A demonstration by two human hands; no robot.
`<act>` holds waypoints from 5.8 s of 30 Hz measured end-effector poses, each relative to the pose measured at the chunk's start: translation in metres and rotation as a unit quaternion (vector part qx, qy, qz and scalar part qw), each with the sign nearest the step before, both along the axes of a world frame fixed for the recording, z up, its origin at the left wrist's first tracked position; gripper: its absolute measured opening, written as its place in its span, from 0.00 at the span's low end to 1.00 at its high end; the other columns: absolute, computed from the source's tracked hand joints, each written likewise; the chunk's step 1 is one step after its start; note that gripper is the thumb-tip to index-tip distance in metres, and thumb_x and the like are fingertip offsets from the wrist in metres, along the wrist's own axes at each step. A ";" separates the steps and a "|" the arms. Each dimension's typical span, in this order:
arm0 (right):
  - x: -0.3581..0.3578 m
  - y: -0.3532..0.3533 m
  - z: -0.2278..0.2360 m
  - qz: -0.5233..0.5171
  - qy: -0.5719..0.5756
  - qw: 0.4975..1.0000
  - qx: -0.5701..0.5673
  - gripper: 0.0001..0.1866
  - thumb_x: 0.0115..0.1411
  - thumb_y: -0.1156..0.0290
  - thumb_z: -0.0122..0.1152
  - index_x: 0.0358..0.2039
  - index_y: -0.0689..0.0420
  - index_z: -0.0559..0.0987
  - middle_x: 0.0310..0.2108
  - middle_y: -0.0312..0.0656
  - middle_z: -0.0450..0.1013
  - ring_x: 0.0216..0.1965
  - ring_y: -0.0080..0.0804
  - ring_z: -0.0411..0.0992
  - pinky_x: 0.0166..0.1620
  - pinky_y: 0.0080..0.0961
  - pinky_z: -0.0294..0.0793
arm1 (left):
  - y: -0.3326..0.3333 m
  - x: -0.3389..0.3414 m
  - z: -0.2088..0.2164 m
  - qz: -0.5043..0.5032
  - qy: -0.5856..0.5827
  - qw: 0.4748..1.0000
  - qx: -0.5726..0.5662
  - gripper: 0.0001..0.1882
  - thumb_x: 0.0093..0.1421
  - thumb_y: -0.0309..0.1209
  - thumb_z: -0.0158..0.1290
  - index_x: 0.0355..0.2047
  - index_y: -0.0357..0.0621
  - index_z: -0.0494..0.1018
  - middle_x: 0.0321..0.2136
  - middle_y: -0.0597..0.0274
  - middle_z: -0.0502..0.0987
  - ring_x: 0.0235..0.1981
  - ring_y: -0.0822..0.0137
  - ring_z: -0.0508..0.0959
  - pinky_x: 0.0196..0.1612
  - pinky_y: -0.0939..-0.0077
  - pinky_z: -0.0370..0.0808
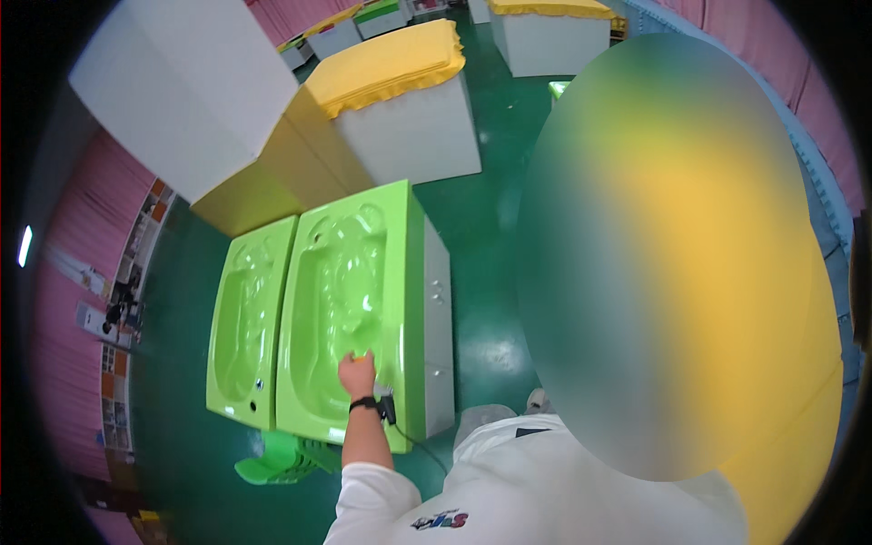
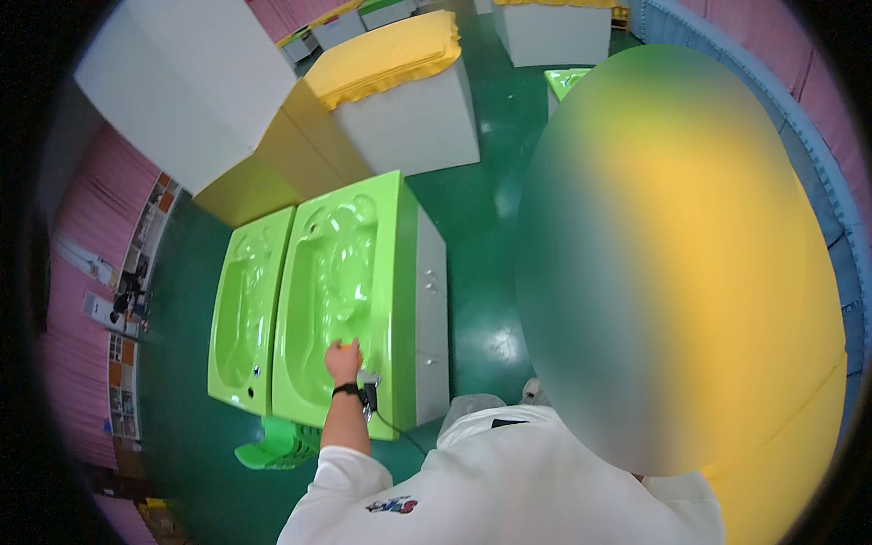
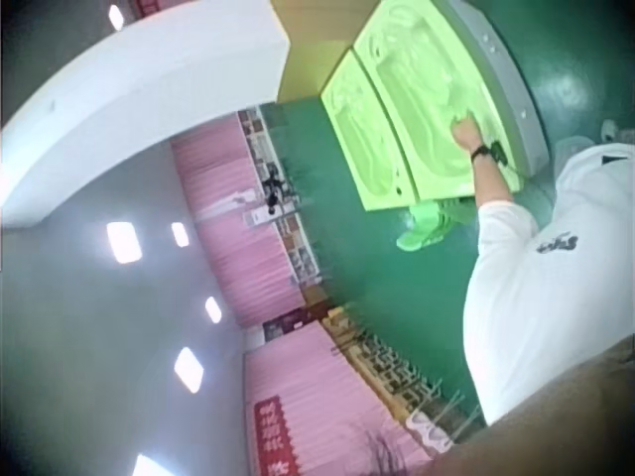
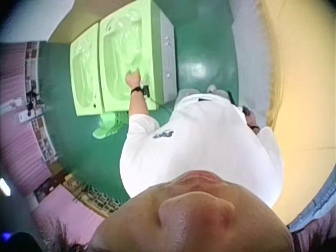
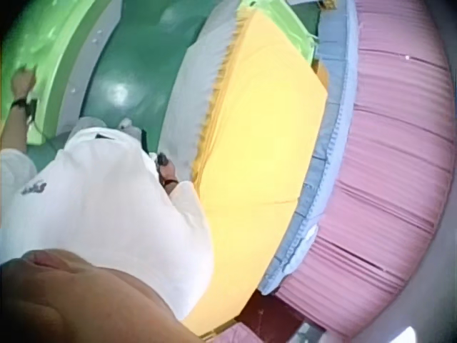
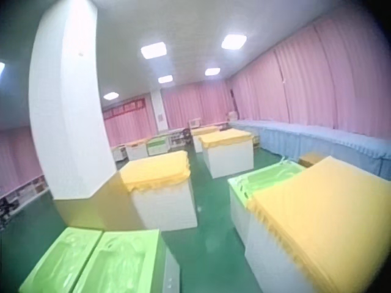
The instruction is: Washing and wringing out a cloth in a basin of water.
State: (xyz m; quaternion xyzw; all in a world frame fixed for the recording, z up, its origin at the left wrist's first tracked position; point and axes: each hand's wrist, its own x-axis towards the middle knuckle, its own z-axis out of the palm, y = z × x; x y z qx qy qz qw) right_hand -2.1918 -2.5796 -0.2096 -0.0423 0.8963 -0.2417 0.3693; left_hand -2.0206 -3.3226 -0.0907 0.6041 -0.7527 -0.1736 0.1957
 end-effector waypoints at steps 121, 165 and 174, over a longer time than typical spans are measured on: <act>-0.964 -0.630 0.021 -0.873 0.151 0.138 -0.443 0.29 0.60 0.61 0.70 0.57 0.53 0.68 0.47 0.44 0.74 0.44 0.41 0.76 0.45 0.42 0.81 | -0.163 -1.603 -0.114 -0.663 -0.324 0.509 0.443 0.19 0.66 0.40 0.57 0.53 0.47 0.68 0.50 0.64 0.72 0.49 0.66 0.71 0.51 0.61 0.72; -0.965 -0.631 0.024 -0.891 0.125 0.203 -0.386 0.27 0.59 0.60 0.71 0.54 0.58 0.72 0.47 0.43 0.76 0.45 0.37 0.77 0.50 0.36 0.78 | -0.161 -1.606 -0.117 -0.688 -0.314 0.518 0.400 0.20 0.68 0.41 0.55 0.54 0.44 0.69 0.46 0.62 0.74 0.43 0.66 0.74 0.46 0.66 0.75; -0.964 -0.636 0.032 -0.896 0.124 0.207 -0.372 0.27 0.59 0.60 0.71 0.54 0.58 0.72 0.47 0.42 0.76 0.46 0.35 0.76 0.51 0.35 0.77 | -0.162 -1.603 -0.117 -0.659 -0.295 0.539 0.435 0.22 0.67 0.40 0.56 0.56 0.43 0.68 0.48 0.63 0.72 0.43 0.68 0.73 0.44 0.67 0.75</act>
